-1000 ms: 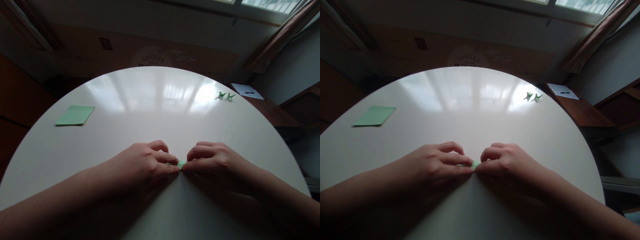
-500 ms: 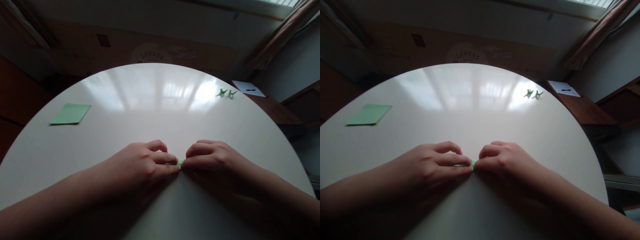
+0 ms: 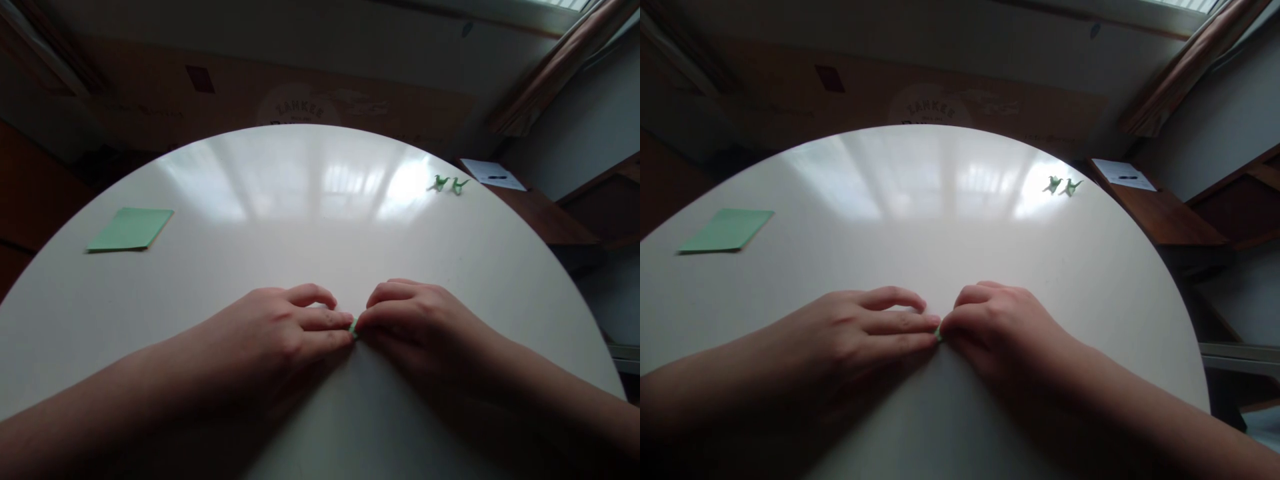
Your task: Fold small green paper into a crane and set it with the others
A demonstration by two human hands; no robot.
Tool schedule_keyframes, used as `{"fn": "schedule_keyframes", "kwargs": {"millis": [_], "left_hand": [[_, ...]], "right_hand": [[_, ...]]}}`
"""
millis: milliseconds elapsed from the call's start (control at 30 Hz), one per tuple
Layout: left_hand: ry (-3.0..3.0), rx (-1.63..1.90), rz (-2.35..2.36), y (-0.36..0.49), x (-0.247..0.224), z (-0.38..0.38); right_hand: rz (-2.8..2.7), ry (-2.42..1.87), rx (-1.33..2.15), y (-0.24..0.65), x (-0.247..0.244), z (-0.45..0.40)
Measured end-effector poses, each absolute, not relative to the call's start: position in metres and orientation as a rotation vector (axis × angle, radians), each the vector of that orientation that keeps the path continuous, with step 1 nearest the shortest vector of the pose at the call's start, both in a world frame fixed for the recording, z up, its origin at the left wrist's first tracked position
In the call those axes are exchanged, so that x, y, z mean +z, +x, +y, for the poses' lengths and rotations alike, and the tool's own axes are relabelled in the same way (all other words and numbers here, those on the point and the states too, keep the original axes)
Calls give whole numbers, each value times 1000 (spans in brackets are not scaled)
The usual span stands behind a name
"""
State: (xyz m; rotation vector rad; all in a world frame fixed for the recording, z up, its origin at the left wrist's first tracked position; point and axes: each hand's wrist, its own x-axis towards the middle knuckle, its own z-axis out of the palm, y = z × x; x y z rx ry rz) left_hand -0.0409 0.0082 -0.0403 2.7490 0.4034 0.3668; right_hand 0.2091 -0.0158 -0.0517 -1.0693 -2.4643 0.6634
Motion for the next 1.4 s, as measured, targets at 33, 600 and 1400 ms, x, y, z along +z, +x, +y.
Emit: {"fn": "schedule_keyframes", "kwargs": {"millis": [33,600,1400], "left_hand": [[2740,362,401,-41,-40,8],[2759,409,396,-40,-42,8],[2772,426,425,-40,-42,6]], "right_hand": [[-2451,-1092,673,209,-52,-16],[-2280,-1314,790,203,-46,-17],[-2291,-1517,744,200,-40,-19]]}}
